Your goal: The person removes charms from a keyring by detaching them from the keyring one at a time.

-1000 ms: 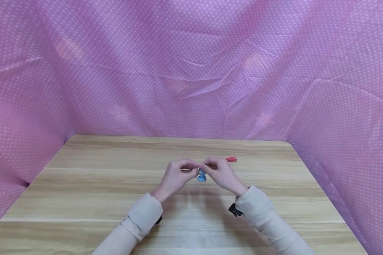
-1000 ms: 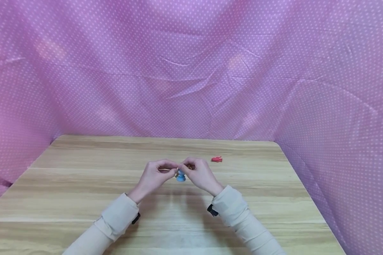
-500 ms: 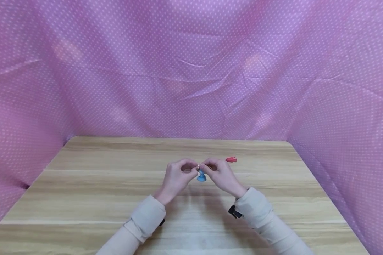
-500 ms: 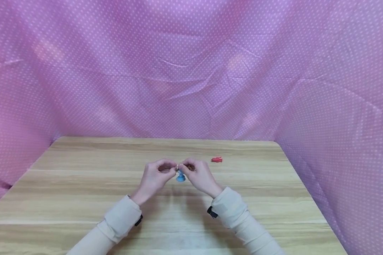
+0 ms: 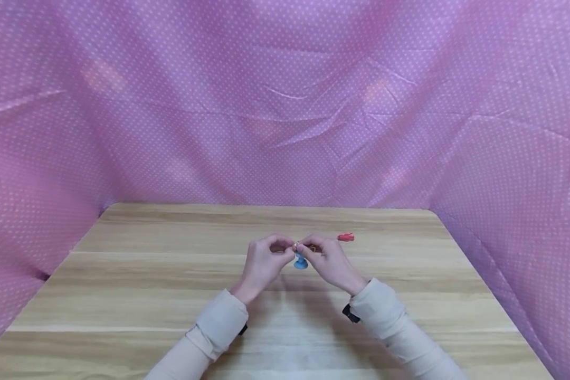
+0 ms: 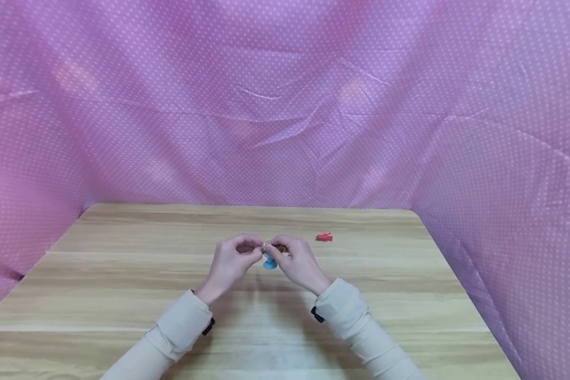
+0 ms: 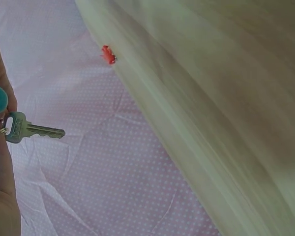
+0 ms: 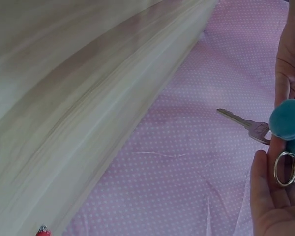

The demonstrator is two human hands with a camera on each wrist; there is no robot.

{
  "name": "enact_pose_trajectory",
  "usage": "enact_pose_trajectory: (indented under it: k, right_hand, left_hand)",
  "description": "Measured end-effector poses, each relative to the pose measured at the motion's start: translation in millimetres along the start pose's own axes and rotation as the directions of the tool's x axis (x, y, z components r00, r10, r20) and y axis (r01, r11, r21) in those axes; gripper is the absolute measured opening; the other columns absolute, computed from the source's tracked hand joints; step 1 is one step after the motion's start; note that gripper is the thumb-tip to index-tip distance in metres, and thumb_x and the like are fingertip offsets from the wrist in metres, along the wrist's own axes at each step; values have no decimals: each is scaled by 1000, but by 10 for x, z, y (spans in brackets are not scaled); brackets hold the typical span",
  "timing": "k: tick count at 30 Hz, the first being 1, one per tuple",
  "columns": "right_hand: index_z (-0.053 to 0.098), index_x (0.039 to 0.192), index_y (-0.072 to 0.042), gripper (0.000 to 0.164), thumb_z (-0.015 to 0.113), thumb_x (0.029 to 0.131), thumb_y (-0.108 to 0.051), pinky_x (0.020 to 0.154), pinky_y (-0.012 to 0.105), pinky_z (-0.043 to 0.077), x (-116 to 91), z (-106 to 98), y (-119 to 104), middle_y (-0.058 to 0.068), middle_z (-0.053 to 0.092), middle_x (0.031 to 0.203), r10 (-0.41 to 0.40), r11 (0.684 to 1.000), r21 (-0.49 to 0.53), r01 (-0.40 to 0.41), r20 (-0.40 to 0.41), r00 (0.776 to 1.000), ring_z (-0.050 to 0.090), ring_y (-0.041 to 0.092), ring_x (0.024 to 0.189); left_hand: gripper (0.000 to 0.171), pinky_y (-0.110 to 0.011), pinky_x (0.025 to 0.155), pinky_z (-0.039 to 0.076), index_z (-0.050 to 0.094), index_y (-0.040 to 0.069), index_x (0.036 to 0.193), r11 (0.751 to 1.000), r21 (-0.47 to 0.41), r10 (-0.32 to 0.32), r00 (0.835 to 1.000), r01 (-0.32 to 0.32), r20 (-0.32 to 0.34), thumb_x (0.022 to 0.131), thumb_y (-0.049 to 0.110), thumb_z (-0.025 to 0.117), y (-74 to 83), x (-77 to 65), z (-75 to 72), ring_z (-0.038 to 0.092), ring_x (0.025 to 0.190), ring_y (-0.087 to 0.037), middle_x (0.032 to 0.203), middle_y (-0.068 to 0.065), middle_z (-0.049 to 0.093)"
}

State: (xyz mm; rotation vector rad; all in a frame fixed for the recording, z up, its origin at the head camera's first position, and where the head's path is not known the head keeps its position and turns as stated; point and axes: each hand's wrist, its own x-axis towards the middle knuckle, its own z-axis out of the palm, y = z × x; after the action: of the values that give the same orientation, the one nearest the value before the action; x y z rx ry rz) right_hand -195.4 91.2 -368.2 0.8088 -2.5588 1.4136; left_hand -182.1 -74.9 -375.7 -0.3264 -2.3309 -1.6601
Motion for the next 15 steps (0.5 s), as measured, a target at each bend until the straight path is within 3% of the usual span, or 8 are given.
enact_pose_trajectory:
  k: [4, 9, 15]
  right_hand:
    - [67, 95, -10, 13, 57, 91, -16, 74, 25, 53, -16, -12, 5, 0, 69, 90, -83, 994, -65, 82, -3, 997, 64, 8, 80]
    - [66, 95, -10, 13, 57, 91, -18, 70, 24, 53, -33, -23, 6, 0, 69, 88, -166, 976, -145, 164, -4, 986, 63, 5, 74]
    - [66, 94, -8, 10, 60, 89, -13, 66, 30, 54, -41, -26, 51, 1, 68, 89, -303, 934, -205, 292, -23, 953, 62, 6, 73]
  left_hand:
    - [11, -18, 64, 55, 69, 7, 85, 1000, -10, -20, 1000, 20, 6, 75, 5, 65, 19, 8, 4, 65, 70, -9, 80, -4, 70]
    - [11, -19, 64, 55, 69, 7, 85, 998, -18, -61, 998, 61, 19, 75, 5, 65, 46, 6, 4, 65, 70, -10, 81, -5, 69]
    - [12, -20, 65, 55, 69, 7, 86, 995, -26, -100, 994, 101, 34, 75, 6, 64, 80, 8, 14, 65, 72, -10, 81, -5, 69]
